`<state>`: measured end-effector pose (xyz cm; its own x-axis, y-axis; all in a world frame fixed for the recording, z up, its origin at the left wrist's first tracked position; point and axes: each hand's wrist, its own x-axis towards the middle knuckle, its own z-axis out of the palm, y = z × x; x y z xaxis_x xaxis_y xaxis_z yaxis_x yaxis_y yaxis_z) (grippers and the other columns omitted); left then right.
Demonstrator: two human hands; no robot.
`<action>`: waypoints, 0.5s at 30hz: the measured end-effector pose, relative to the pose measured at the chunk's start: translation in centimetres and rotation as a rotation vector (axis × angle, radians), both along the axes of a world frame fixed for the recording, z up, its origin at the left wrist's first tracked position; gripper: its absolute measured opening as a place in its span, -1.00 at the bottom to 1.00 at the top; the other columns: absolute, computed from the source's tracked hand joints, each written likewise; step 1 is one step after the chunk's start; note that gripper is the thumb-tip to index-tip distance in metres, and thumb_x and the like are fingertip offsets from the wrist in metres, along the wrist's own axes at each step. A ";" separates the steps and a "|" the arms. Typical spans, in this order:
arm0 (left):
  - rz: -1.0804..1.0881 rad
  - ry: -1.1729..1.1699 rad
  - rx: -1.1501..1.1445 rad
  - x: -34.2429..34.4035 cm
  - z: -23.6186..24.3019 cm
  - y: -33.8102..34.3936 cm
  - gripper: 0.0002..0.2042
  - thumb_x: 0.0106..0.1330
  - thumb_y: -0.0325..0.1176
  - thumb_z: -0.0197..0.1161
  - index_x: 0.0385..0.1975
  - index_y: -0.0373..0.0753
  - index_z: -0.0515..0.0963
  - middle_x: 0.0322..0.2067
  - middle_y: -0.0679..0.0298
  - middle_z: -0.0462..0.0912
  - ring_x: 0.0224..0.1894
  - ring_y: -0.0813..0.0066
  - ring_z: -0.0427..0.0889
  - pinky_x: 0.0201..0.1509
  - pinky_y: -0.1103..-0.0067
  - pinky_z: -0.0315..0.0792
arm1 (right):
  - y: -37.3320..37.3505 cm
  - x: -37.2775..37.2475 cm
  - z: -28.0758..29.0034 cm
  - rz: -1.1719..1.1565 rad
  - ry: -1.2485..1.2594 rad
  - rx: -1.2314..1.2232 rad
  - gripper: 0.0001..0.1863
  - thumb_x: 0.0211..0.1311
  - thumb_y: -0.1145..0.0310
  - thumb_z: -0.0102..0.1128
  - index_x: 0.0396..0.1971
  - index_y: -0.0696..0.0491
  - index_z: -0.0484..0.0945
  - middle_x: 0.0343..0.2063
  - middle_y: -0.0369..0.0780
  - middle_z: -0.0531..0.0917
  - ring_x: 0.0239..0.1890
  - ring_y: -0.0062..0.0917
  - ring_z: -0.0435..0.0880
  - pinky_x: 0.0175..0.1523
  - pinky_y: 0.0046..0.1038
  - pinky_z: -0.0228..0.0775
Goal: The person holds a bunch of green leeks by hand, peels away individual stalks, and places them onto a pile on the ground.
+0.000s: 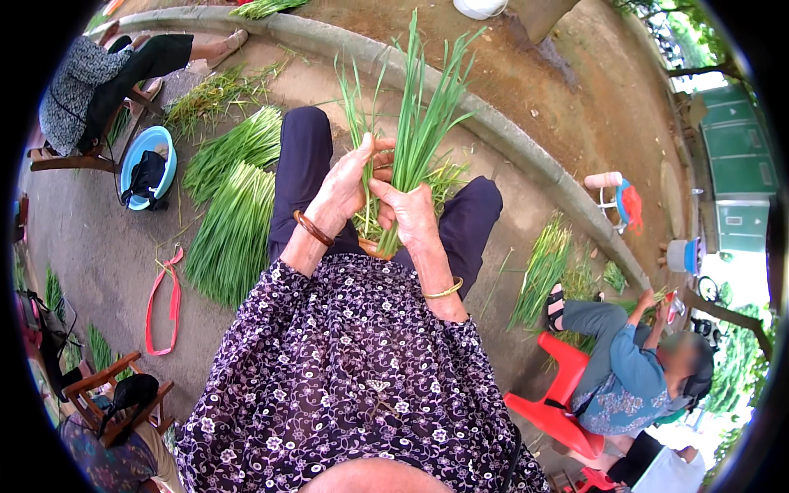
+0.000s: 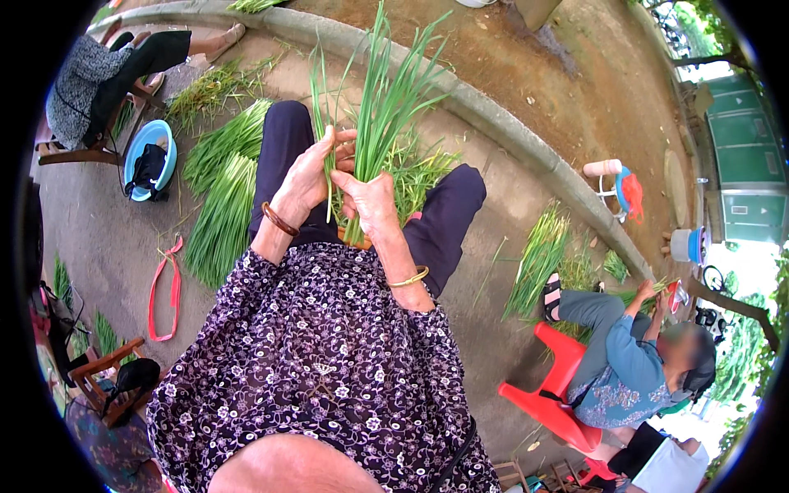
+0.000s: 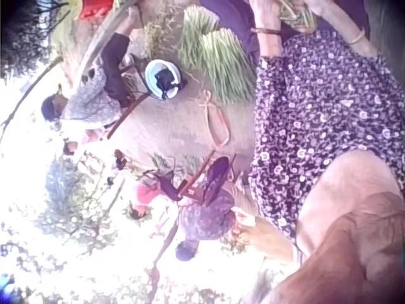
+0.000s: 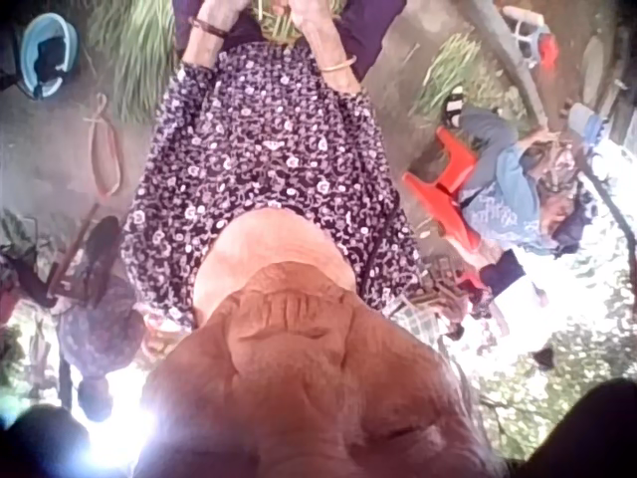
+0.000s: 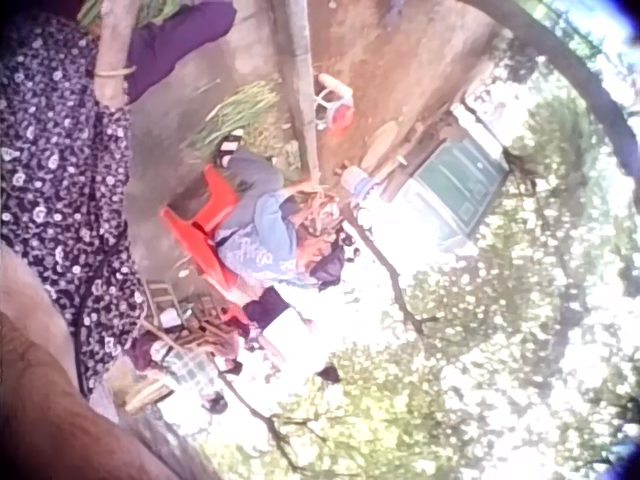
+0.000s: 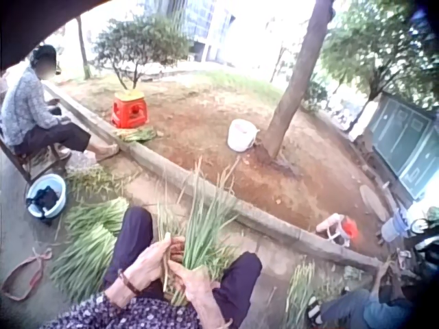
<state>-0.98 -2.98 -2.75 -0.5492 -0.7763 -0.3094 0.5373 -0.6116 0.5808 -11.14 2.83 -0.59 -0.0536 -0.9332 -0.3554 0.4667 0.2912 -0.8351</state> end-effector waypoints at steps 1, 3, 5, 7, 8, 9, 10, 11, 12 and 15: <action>0.009 -0.015 0.008 -0.2 0.4 0.2 -0.58 0.27 -0.06 -0.18 -0.09 -0.30 0.28 -0.20 0.13 0.40 -0.26 0.35 0.44 -0.22 0.49 0.40 | 0.0 0.0 0.0 0.003 0.003 0.005 -0.86 -0.07 0.53 0.17 -0.45 0.18 0.45 -0.79 -0.39 0.39 -0.89 -0.77 0.23 -0.83 -0.72 0.05; 0.019 -0.040 -0.013 -0.3 0.4 0.3 -0.58 0.27 -0.08 -0.16 -0.09 -0.33 0.26 -0.21 0.12 0.41 -0.27 0.36 0.44 -0.21 0.48 0.40 | 0.0 -0.1 0.0 0.012 0.012 0.015 -0.87 -0.07 0.54 0.17 -0.46 0.18 0.45 -0.79 -0.38 0.38 -0.88 -0.77 0.23 -0.83 -0.72 0.05; 0.009 -0.027 -0.023 -0.5 0.6 0.4 -0.58 0.27 -0.09 -0.13 -0.08 -0.35 0.26 -0.22 0.12 0.42 -0.28 0.37 0.45 -0.21 0.49 0.41 | 0.0 -0.3 0.2 0.008 -0.015 0.015 -0.88 -0.05 0.52 0.15 -0.47 0.16 0.43 -0.79 -0.38 0.38 -0.88 -0.76 0.21 -0.82 -0.70 0.06; 0.021 -0.008 -0.066 -0.4 -0.1 0.5 -0.59 0.24 -0.13 -0.06 -0.10 -0.38 0.30 -0.22 0.13 0.42 -0.27 0.42 0.45 -0.21 0.51 0.41 | 0.0 -0.6 0.0 -0.004 -0.060 0.003 -0.88 -0.04 0.51 0.14 -0.46 0.15 0.42 -0.78 -0.37 0.38 -0.87 -0.76 0.21 -0.81 -0.69 0.07; 0.022 -0.015 -0.067 -0.2 0.0 0.4 -0.59 0.24 -0.14 -0.05 -0.11 -0.38 0.32 -0.22 0.14 0.43 -0.26 0.43 0.45 -0.21 0.52 0.41 | 0.0 -0.7 0.0 0.003 -0.066 0.001 -0.88 -0.02 0.50 0.13 -0.45 0.14 0.41 -0.76 -0.37 0.38 -0.85 -0.76 0.21 -0.80 -0.68 0.09; 0.023 -0.022 -0.068 -0.1 0.0 0.4 -0.60 0.23 -0.15 -0.03 -0.13 -0.38 0.34 -0.22 0.15 0.43 -0.26 0.44 0.45 -0.21 0.52 0.41 | 0.0 -0.7 0.0 -0.012 -0.092 0.000 -0.88 -0.02 0.50 0.13 -0.45 0.13 0.41 -0.76 -0.36 0.39 -0.85 -0.76 0.22 -0.80 -0.68 0.09; 0.042 -0.047 -0.046 0.2 0.1 0.6 -0.63 0.23 -0.16 -0.02 -0.18 -0.37 0.39 -0.25 0.20 0.45 -0.25 0.48 0.46 -0.21 0.54 0.40 | 0.1 -0.7 0.0 -0.027 -0.119 -0.001 -0.88 -0.02 0.50 0.13 -0.45 0.13 0.41 -0.75 -0.36 0.39 -0.84 -0.76 0.22 -0.80 -0.68 0.10; 0.012 -0.061 -0.041 0.4 0.3 0.6 -0.64 0.22 -0.17 -0.01 -0.18 -0.37 0.39 -0.26 0.22 0.46 -0.25 0.49 0.46 -0.21 0.56 0.40 | 0.1 -0.8 -0.1 -0.043 -0.145 -0.001 -0.88 -0.02 0.50 0.13 -0.45 0.13 0.41 -0.75 -0.36 0.39 -0.84 -0.76 0.23 -0.80 -0.67 0.10; -0.017 -0.075 -0.037 0.6 0.5 0.6 -0.65 0.22 -0.18 0.00 -0.18 -0.36 0.39 -0.27 0.23 0.46 -0.26 0.51 0.46 -0.21 0.57 0.39 | 0.1 -0.9 -0.2 -0.034 -0.157 -0.014 -0.88 -0.02 0.50 0.13 -0.44 0.12 0.41 -0.74 -0.35 0.40 -0.84 -0.76 0.24 -0.80 -0.67 0.11; -0.073 -0.206 -0.139 0.9 1.5 0.9 -0.72 0.19 -0.27 0.06 -0.21 -0.35 0.42 -0.36 0.27 0.51 -0.37 0.57 0.49 -0.36 0.67 0.38 | 0.3 -1.1 -0.4 -0.049 -0.174 -0.015 -0.87 -0.05 0.49 0.16 -0.46 0.14 0.42 -0.70 -0.36 0.43 -0.83 -0.76 0.26 -0.80 -0.69 0.09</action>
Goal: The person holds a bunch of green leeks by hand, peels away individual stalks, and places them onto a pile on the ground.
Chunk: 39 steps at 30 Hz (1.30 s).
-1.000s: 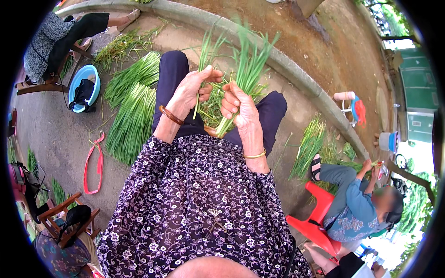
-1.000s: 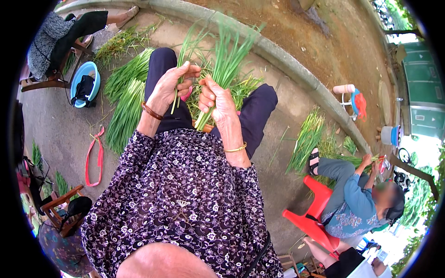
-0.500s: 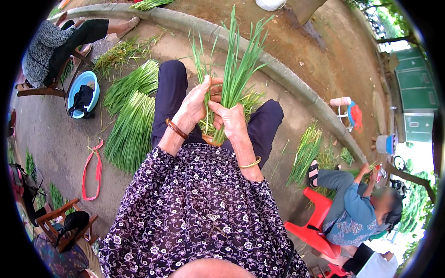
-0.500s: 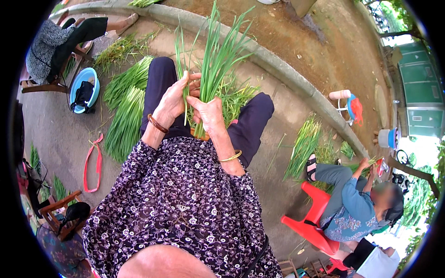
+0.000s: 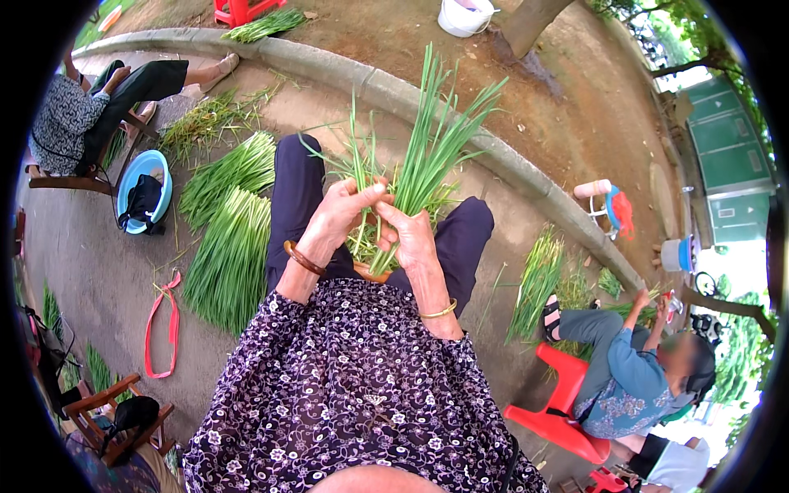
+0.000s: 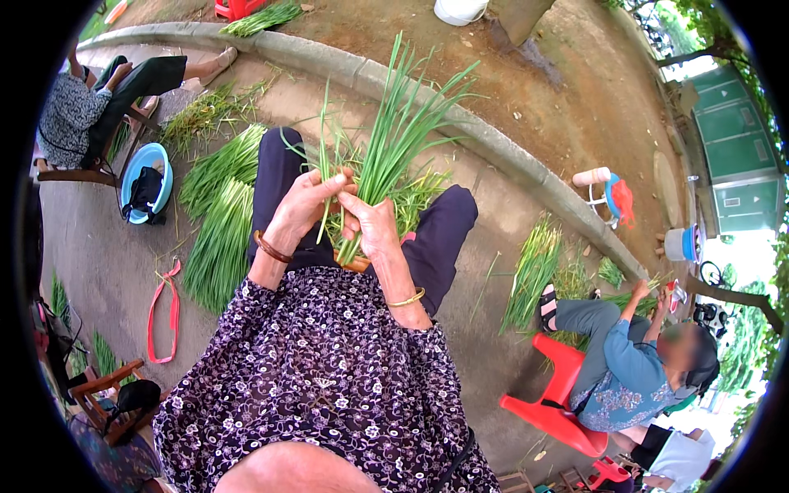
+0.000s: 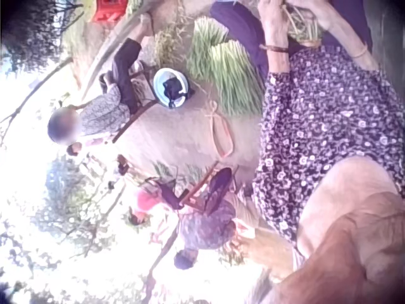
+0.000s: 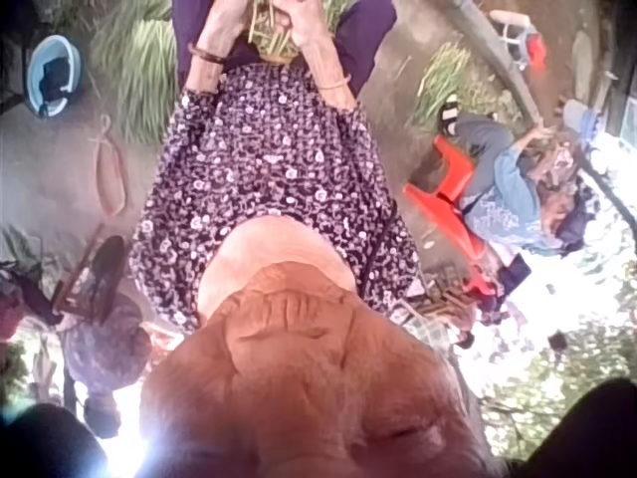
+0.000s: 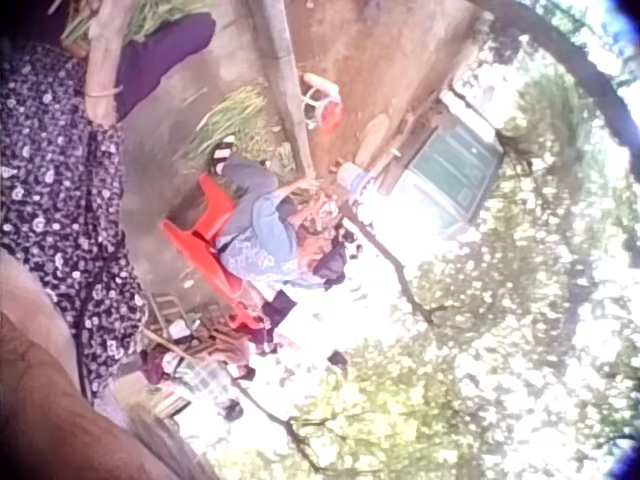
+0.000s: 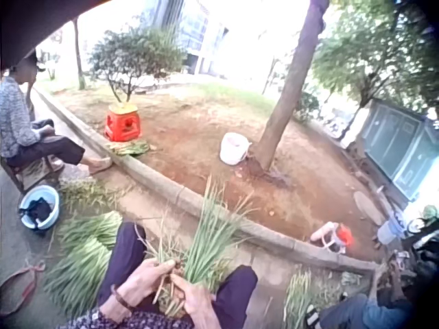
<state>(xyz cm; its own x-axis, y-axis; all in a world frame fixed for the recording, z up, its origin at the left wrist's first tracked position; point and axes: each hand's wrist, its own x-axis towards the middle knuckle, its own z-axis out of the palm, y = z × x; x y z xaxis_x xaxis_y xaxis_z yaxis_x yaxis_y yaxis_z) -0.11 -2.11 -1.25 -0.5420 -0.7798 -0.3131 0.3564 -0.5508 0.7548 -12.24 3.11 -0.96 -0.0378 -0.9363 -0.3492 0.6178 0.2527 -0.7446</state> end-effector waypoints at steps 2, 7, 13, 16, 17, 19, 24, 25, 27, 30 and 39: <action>-0.091 -0.138 -0.148 0.7 -0.5 -0.2 -0.73 0.17 -0.30 0.08 -0.22 -0.35 0.42 -0.39 0.26 0.52 -0.45 0.60 0.49 -0.47 0.71 0.37 | 0.0 -0.2 -0.1 -0.029 0.026 0.013 -0.87 -0.04 0.49 0.15 -0.45 0.14 0.42 -0.70 -0.35 0.43 -0.83 -0.76 0.26 -0.80 -0.68 0.10; 0.124 -0.119 -0.022 1.5 -0.6 -0.5 -0.85 0.19 -0.34 0.04 -0.41 -0.30 0.44 -0.56 0.35 0.46 -0.79 0.77 0.18 -0.84 0.77 0.10 | -0.1 -0.9 0.2 -0.113 -0.064 -0.007 -0.89 -0.01 0.50 0.12 -0.44 0.13 0.42 -0.63 -0.30 0.47 -0.82 -0.76 0.25 -0.79 -0.67 0.13; 0.371 0.029 0.058 0.7 0.2 -0.8 -0.80 0.08 -0.30 0.20 -0.48 -0.32 0.45 -0.78 0.48 0.31 -0.86 0.80 0.07 -0.86 0.80 -0.04 | -0.2 -1.0 -0.6 -0.054 -0.251 -0.083 -0.91 0.05 0.49 0.06 -0.41 0.13 0.41 -0.53 -0.20 0.51 -0.82 -0.75 0.27 -0.80 -0.66 0.17; 0.150 0.002 0.045 -0.1 0.6 -0.6 -0.81 0.10 -0.34 0.17 -0.39 -0.33 0.44 -0.66 0.35 0.48 -0.85 0.83 0.09 -0.86 0.81 0.00 | -0.1 -0.6 -0.1 -0.018 -0.246 -0.036 -0.87 0.01 0.50 0.11 -0.41 0.12 0.39 -0.57 -0.27 0.50 -0.84 -0.75 0.25 -0.80 -0.65 0.16; 0.161 -0.017 0.066 -0.5 1.3 -0.6 -0.82 0.10 -0.35 0.17 -0.41 -0.34 0.45 -0.73 0.41 0.40 -0.86 0.82 0.08 -0.86 0.81 -0.02 | 0.1 -0.5 -0.2 -0.014 -0.237 -0.038 -0.85 -0.01 0.51 0.13 -0.39 0.12 0.39 -0.58 -0.28 0.49 -0.84 -0.75 0.26 -0.81 -0.65 0.15; 0.151 -0.032 0.051 -0.9 2.2 -0.8 -0.84 0.12 -0.36 0.15 -0.44 -0.35 0.46 -0.82 0.48 0.28 -0.87 0.82 0.08 -0.86 0.81 -0.05 | 0.2 -0.5 -0.2 0.008 -0.207 -0.028 -0.83 -0.02 0.50 0.14 -0.39 0.12 0.39 -0.58 -0.28 0.49 -0.84 -0.74 0.24 -0.81 -0.63 0.15; 0.107 0.017 -0.002 0.0 2.5 -1.7 -0.83 0.16 -0.37 0.10 -0.51 -0.37 0.48 -0.89 0.52 0.17 -0.89 0.82 0.05 -0.86 0.80 -0.08 | 0.4 -0.2 0.5 0.072 -0.227 -0.008 -0.86 0.04 0.47 0.08 -0.39 0.15 0.38 -0.58 -0.27 0.48 -0.82 -0.73 0.23 -0.79 -0.62 0.15; 0.106 0.041 0.003 0.1 2.3 -2.0 -0.83 0.17 -0.37 0.08 -0.51 -0.37 0.48 -0.89 0.53 0.16 -0.89 0.81 0.04 -0.86 0.80 -0.07 | 0.1 -0.3 0.5 0.088 -0.274 -0.014 -0.87 0.06 0.46 0.06 -0.38 0.16 0.38 -0.58 -0.26 0.48 -0.82 -0.72 0.24 -0.78 -0.62 0.15; 0.083 0.047 0.001 0.3 2.2 -2.5 -0.85 0.15 -0.39 0.10 -0.51 -0.36 0.48 -0.85 0.49 0.25 -0.88 0.81 0.05 -0.85 0.80 -0.07 | -0.1 -0.8 0.1 0.135 -0.342 -0.017 -0.82 0.13 0.40 -0.02 -0.34 0.21 0.40 -0.55 -0.23 0.48 -0.81 -0.71 0.24 -0.76 -0.61 0.16; 0.069 0.024 0.018 0.7 2.4 -2.8 -0.88 0.13 -0.39 0.12 -0.50 -0.33 0.48 -0.82 0.47 0.30 -0.86 0.82 0.08 -0.85 0.80 -0.07 | -0.3 -1.4 -0.5 0.181 -0.344 -0.053 -0.75 0.17 0.33 -0.08 -0.28 0.22 0.39 -0.43 -0.12 0.51 -0.78 -0.71 0.28 -0.75 -0.63 0.20; -0.007 -0.082 0.041 0.7 2.1 -1.6 -0.89 0.10 -0.39 0.16 -0.53 -0.31 0.48 -0.83 0.51 0.26 -0.85 0.82 0.08 -0.83 0.81 -0.08 | -0.8 -1.5 -0.7 0.127 -0.279 -0.024 -0.74 0.14 0.34 -0.03 -0.30 0.25 0.38 -0.48 -0.13 0.50 -0.65 -0.55 0.45 -0.68 -0.56 0.37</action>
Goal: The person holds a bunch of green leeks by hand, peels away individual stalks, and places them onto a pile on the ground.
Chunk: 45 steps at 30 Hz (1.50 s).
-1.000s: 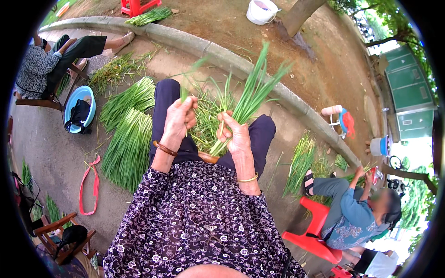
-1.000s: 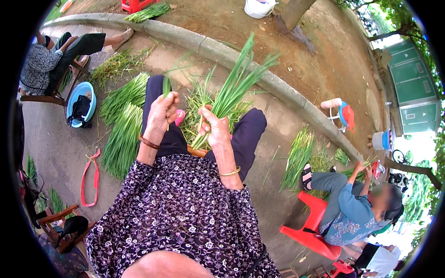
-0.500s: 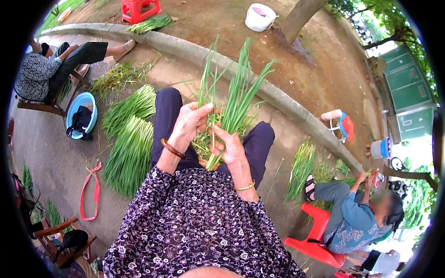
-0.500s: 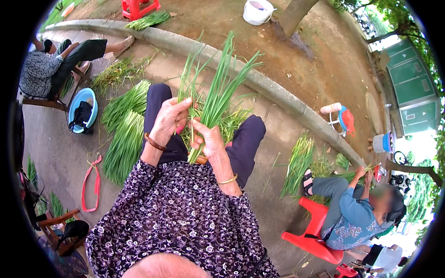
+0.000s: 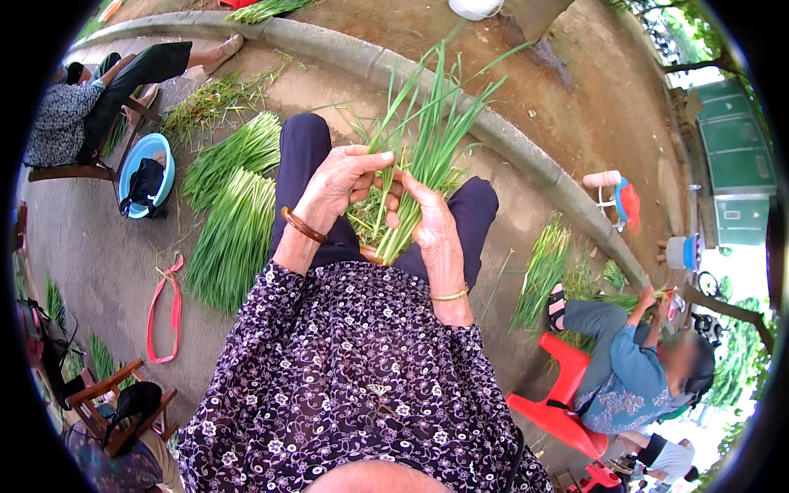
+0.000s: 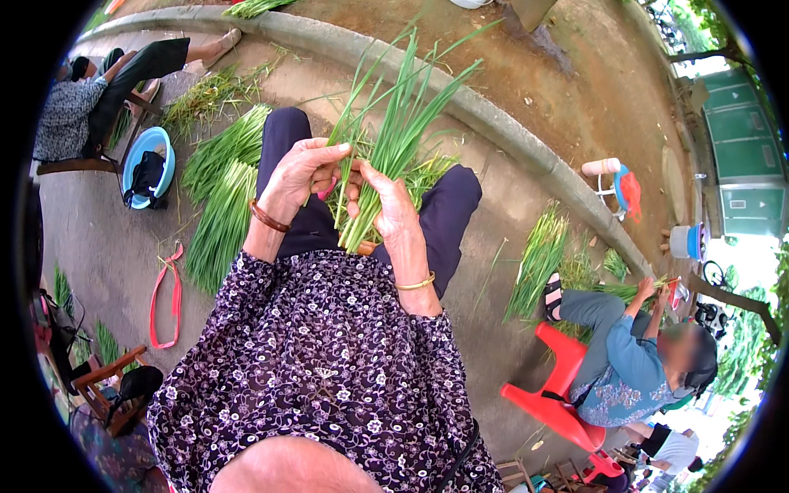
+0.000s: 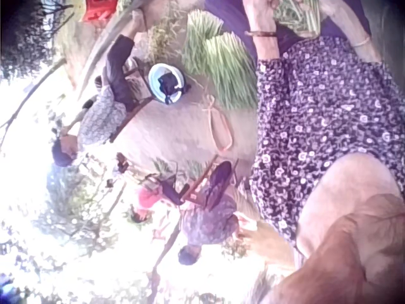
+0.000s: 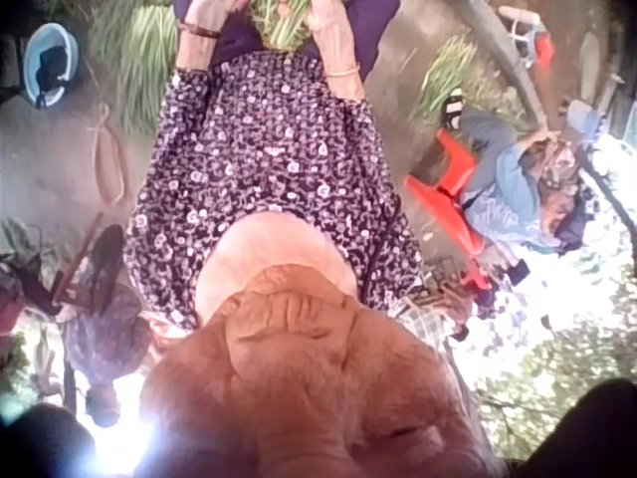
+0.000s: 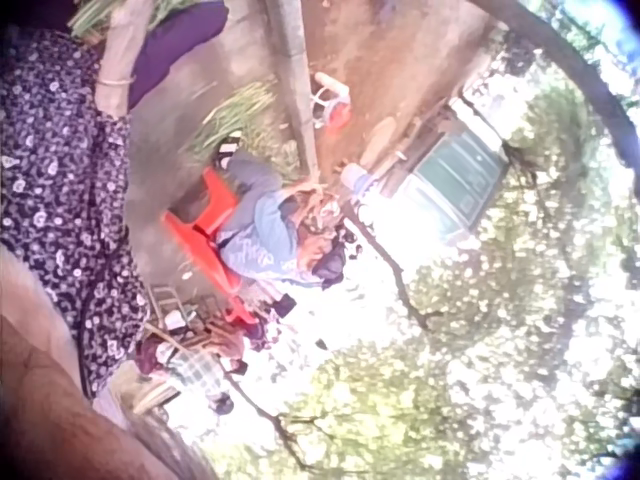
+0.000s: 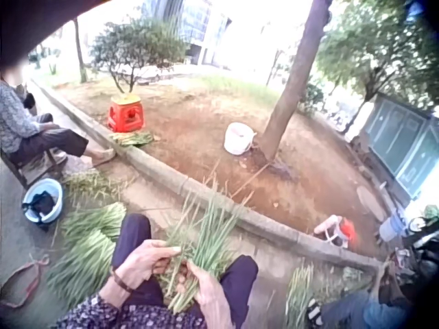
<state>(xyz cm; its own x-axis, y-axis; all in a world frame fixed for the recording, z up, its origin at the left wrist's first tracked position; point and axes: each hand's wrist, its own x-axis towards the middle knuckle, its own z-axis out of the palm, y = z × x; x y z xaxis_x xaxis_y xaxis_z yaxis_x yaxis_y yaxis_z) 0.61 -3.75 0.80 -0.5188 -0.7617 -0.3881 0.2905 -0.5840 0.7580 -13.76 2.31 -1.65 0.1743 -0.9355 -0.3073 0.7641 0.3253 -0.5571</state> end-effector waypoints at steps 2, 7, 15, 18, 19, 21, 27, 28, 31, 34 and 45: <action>-0.010 -0.025 0.001 -0.2 -0.1 0.3 -0.89 0.09 -0.39 0.17 -0.56 -0.30 0.49 -0.82 0.50 0.29 -0.86 0.82 0.08 -0.83 0.80 -0.08 | -0.1 0.0 0.1 -0.006 0.001 0.025 -0.76 0.13 0.35 -0.02 -0.31 0.23 0.39 -0.51 -0.15 0.50 -0.62 -0.52 0.48 -0.68 -0.55 0.39; -0.013 -0.047 -0.001 -0.3 -0.5 0.7 -0.87 0.04 -0.37 0.23 -0.62 -0.26 0.47 -0.77 0.44 0.38 -0.86 0.82 0.12 -0.85 0.81 -0.06 | -0.1 -0.1 -0.3 -0.037 0.012 0.039 -0.81 0.10 0.39 0.03 -0.33 0.19 0.40 -0.51 -0.19 0.50 -0.62 -0.53 0.50 -0.65 -0.54 0.42; -0.025 -0.113 -0.019 -0.4 -1.2 1.2 -0.87 0.02 -0.35 0.24 -0.59 -0.25 0.49 -0.75 0.38 0.44 -0.86 0.80 0.19 -0.84 0.83 -0.02 | 0.0 0.3 0.1 -0.088 0.050 0.075 -0.81 0.09 0.39 0.06 -0.33 0.18 0.43 -0.50 -0.22 0.53 -0.58 -0.51 0.53 -0.56 -0.47 0.48; -0.005 -0.126 -0.013 -0.6 -0.9 1.5 -0.88 0.04 -0.36 0.22 -0.59 -0.26 0.49 -0.74 0.36 0.46 -0.85 0.80 0.22 -0.84 0.84 0.01 | 0.1 0.3 0.4 -0.032 0.029 0.035 -0.81 0.09 0.40 0.05 -0.32 0.18 0.43 -0.52 -0.22 0.52 -0.56 -0.50 0.53 -0.53 -0.46 0.49; 0.002 -0.113 -0.016 -0.7 -0.9 1.6 -0.88 0.06 -0.36 0.21 -0.58 -0.27 0.49 -0.73 0.35 0.47 -0.84 0.80 0.22 -0.84 0.84 0.02 | 0.1 0.3 0.5 -0.012 0.025 0.023 -0.81 0.10 0.40 0.04 -0.31 0.19 0.42 -0.53 -0.22 0.52 -0.55 -0.49 0.54 -0.51 -0.45 0.50; -0.010 -0.112 -0.023 -0.6 -0.8 1.6 -0.86 0.10 -0.35 0.17 -0.53 -0.30 0.49 -0.70 0.33 0.48 -0.84 0.80 0.21 -0.84 0.83 0.03 | 0.1 0.2 -0.1 0.000 0.017 0.029 -0.79 0.11 0.40 0.03 -0.29 0.20 0.41 -0.55 -0.22 0.50 -0.57 -0.52 0.52 -0.55 -0.47 0.46; 0.117 0.053 -0.033 0.3 -1.9 1.1 -0.70 0.24 -0.21 -0.06 -0.31 -0.38 0.41 -0.46 0.25 0.50 -0.79 0.76 0.12 -0.80 0.78 0.02 | 0.0 -0.1 0.0 -0.007 -0.117 0.072 -0.79 0.16 0.35 -0.02 -0.32 0.20 0.38 -0.62 -0.28 0.39 -0.65 -0.61 0.37 -0.68 -0.60 0.25; 0.132 0.111 0.011 0.5 -2.1 0.8 -0.68 0.25 -0.21 -0.09 -0.29 -0.38 0.40 -0.42 0.25 0.48 -0.77 0.76 0.10 -0.80 0.78 0.01 | 0.1 -0.2 -0.1 -0.021 -0.165 0.057 -0.79 0.16 0.35 -0.02 -0.33 0.20 0.37 -0.63 -0.30 0.38 -0.65 -0.62 0.36 -0.68 -0.60 0.25; 0.088 0.293 0.122 0.9 -3.0 0.5 -0.70 0.27 -0.23 -0.14 -0.27 -0.35 0.40 -0.36 0.27 0.44 -0.71 0.73 0.13 -0.74 0.76 0.05 | 0.0 -0.7 -0.8 -0.045 -0.243 -0.001 -0.78 0.16 0.30 -0.02 -0.34 0.17 0.35 -0.65 -0.32 0.33 -0.63 -0.61 0.33 -0.65 -0.58 0.26; 0.065 0.403 0.189 0.5 -4.0 0.5 -0.73 0.25 -0.24 -0.10 -0.27 -0.32 0.40 -0.35 0.30 0.44 -0.60 0.67 0.21 -0.61 0.71 0.13 | -0.1 -0.4 -0.8 -0.086 -0.220 0.013 -0.83 0.11 0.37 0.04 -0.40 0.16 0.36 -0.65 -0.31 0.36 -0.68 -0.64 0.35 -0.70 -0.60 0.25; -0.138 0.458 0.138 -0.3 -3.7 1.1 -0.74 0.20 -0.22 -0.01 -0.29 -0.29 0.42 -0.51 0.20 0.50 -0.54 0.28 0.50 -0.49 0.34 0.44 | 0.4 1.6 0.7 -0.111 0.243 -0.013 -0.84 -0.08 0.51 0.20 -0.45 0.18 0.44 -0.68 -0.27 0.48 -0.78 -0.64 0.38 -0.76 -0.63 0.23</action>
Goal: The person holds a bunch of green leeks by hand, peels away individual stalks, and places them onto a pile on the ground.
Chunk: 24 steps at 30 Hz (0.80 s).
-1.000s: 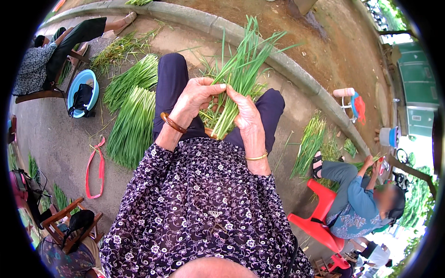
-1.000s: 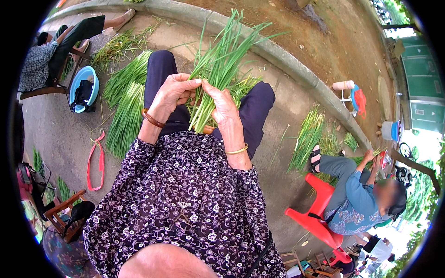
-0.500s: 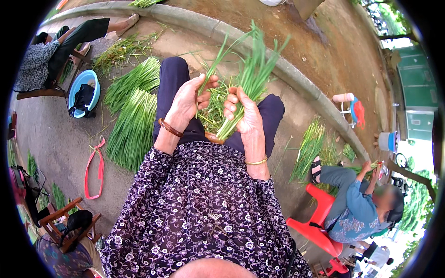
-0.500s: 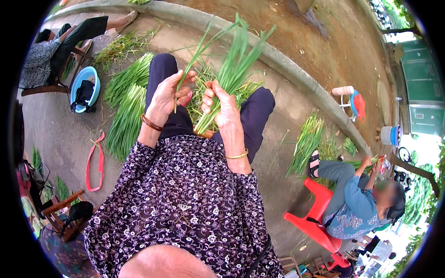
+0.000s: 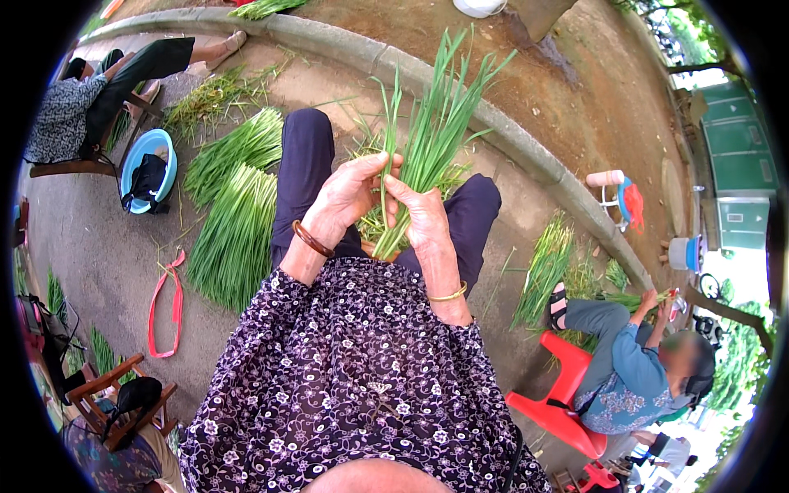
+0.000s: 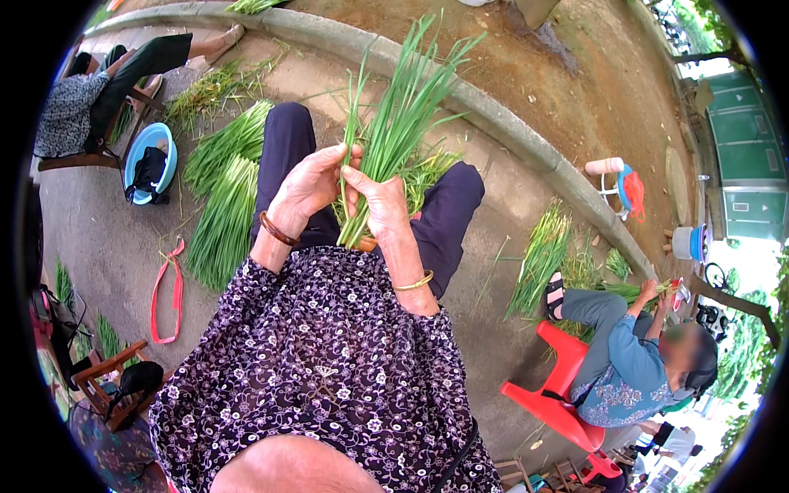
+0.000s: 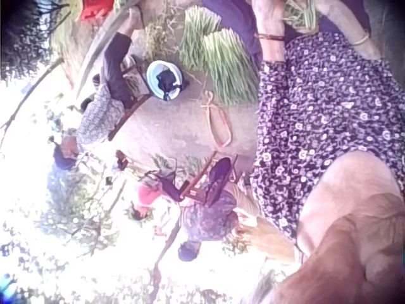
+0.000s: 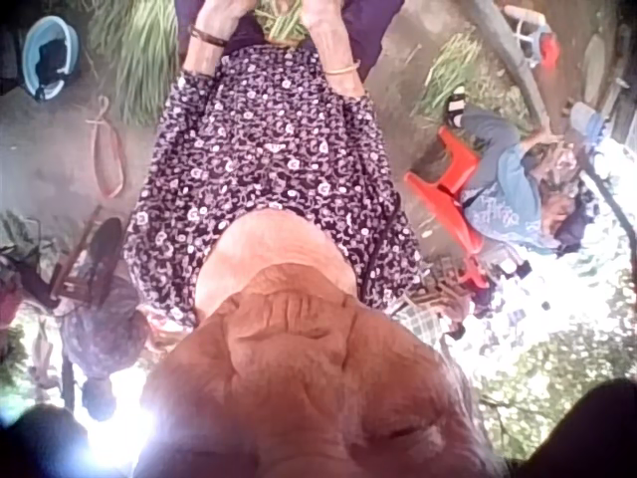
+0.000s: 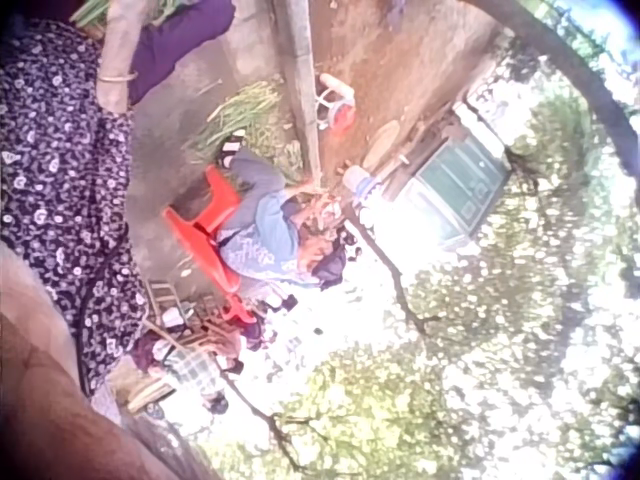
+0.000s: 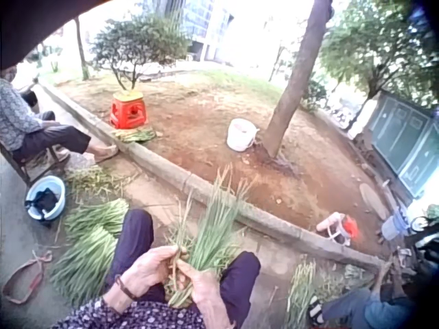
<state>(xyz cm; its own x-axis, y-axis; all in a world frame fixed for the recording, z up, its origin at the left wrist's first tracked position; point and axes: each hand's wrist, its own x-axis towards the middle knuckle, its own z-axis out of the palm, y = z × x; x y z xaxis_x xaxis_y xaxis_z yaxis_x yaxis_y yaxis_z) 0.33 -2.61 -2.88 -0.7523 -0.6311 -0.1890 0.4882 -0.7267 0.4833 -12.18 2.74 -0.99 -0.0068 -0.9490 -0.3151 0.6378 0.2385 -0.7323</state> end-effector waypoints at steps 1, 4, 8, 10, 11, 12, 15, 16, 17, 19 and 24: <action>0.106 -0.084 0.027 -0.6 0.3 0.4 -0.73 0.19 -0.24 0.00 -0.30 -0.34 0.43 -0.60 0.16 0.48 -0.69 0.21 0.46 -0.70 0.31 0.41 | 0.0 0.0 -0.1 0.011 0.011 -0.007 -0.85 -0.09 0.51 0.21 -0.48 0.18 0.45 -0.68 -0.28 0.48 -0.79 -0.64 0.38 -0.76 -0.65 0.23; 0.132 -0.123 -0.042 -0.6 0.6 0.6 -0.72 0.18 -0.25 0.02 -0.29 -0.38 0.43 -0.59 0.16 0.48 -0.67 0.22 0.47 -0.68 0.34 0.42 | 0.2 0.2 0.3 -0.015 0.008 -0.010 -0.86 -0.09 0.51 0.21 -0.50 0.17 0.46 -0.67 -0.27 0.49 -0.79 -0.64 0.38 -0.76 -0.65 0.23; 0.241 -0.253 -0.106 -0.7 0.6 0.7 -0.78 0.16 -0.36 0.07 -0.31 -0.39 0.45 -0.52 0.19 0.52 -0.57 0.35 0.50 -0.55 0.43 0.45 | 0.3 0.2 0.6 -0.034 0.015 -0.029 -0.87 -0.09 0.51 0.20 -0.49 0.18 0.46 -0.67 -0.25 0.50 -0.79 -0.62 0.38 -0.76 -0.63 0.21; 0.283 -0.293 -0.120 -0.7 1.0 0.9 -0.81 0.14 -0.38 0.10 -0.33 -0.37 0.47 -0.49 0.22 0.53 -0.51 0.44 0.50 -0.48 0.52 0.43 | 0.3 0.0 0.5 -0.051 -0.002 -0.026 -0.85 -0.08 0.50 0.19 -0.48 0.19 0.45 -0.67 -0.24 0.49 -0.79 -0.61 0.38 -0.77 -0.63 0.20; 0.304 -0.312 -0.128 -0.8 1.2 1.0 -0.82 0.14 -0.39 0.11 -0.33 -0.36 0.48 -0.48 0.23 0.53 -0.48 0.48 0.50 -0.44 0.56 0.42 | 0.3 0.0 0.6 -0.060 0.003 -0.023 -0.85 -0.08 0.50 0.19 -0.47 0.19 0.44 -0.68 -0.24 0.49 -0.79 -0.60 0.38 -0.77 -0.63 0.20; 0.289 -0.315 -0.124 -0.7 1.4 1.0 -0.83 0.12 -0.38 0.13 -0.35 -0.34 0.49 -0.47 0.25 0.54 -0.47 0.53 0.48 -0.42 0.59 0.40 | 0.3 0.0 0.7 -0.069 0.008 -0.021 -0.85 -0.08 0.50 0.19 -0.46 0.19 0.44 -0.68 -0.24 0.48 -0.79 -0.60 0.38 -0.77 -0.62 0.20; 0.250 -0.342 -0.129 -0.2 1.5 1.2 -0.84 0.08 -0.35 0.19 -0.40 -0.29 0.51 -0.46 0.31 0.56 -0.47 0.67 0.44 -0.41 0.68 0.33 | 0.1 -0.5 0.1 -0.109 -0.073 -0.020 -0.86 -0.04 0.51 0.17 -0.45 0.18 0.42 -0.67 -0.24 0.49 -0.78 -0.62 0.39 -0.77 -0.62 0.25; 0.243 -0.367 -0.140 -0.1 1.1 1.3 -0.84 0.07 -0.34 0.20 -0.42 -0.29 0.51 -0.47 0.31 0.56 -0.50 0.69 0.44 -0.45 0.71 0.32 | 0.1 -0.7 -0.1 -0.125 -0.104 -0.024 -0.86 -0.04 0.51 0.16 -0.45 0.18 0.42 -0.66 -0.24 0.49 -0.78 -0.63 0.40 -0.77 -0.62 0.26; 0.234 -0.395 -0.149 -0.1 1.2 1.5 -0.84 0.07 -0.33 0.20 -0.44 -0.29 0.51 -0.49 0.31 0.56 -0.53 0.72 0.43 -0.49 0.74 0.31 | 0.0 -0.8 -0.2 -0.136 -0.117 -0.031 -0.87 -0.03 0.51 0.15 -0.45 0.18 0.42 -0.64 -0.23 0.50 -0.76 -0.64 0.41 -0.76 -0.63 0.28; 0.155 -0.505 -0.301 0.4 1.6 1.9 -0.85 0.07 -0.33 0.21 -0.48 -0.29 0.49 -0.53 0.31 0.56 -0.61 0.71 0.41 -0.56 0.78 0.29 | -0.2 -0.9 -0.3 -0.166 -0.156 -0.003 -0.86 -0.03 0.52 0.16 -0.45 0.18 0.42 -0.63 -0.22 0.51 -0.74 -0.63 0.42 -0.75 -0.63 0.28; 0.198 -0.594 -0.450 -0.3 2.6 2.4 -0.85 0.02 -0.42 0.22 -0.47 -0.36 0.49 -0.59 0.28 0.58 -0.65 0.75 0.41 -0.61 0.81 0.25 | -0.4 -1.0 -1.1 -0.168 -0.239 0.017 -0.89 -0.02 0.53 0.14 -0.46 0.17 0.41 -0.59 -0.21 0.52 -0.72 -0.62 0.42 -0.75 -0.61 0.28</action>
<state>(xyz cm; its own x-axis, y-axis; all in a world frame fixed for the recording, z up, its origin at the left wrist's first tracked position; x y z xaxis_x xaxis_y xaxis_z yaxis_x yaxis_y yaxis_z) 0.06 -0.19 -0.27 -0.4695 -0.8554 -0.2190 0.1549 -0.3240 0.9333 -13.15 2.36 -2.07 -0.0873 -0.9355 -0.3424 0.8232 0.1259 -0.5536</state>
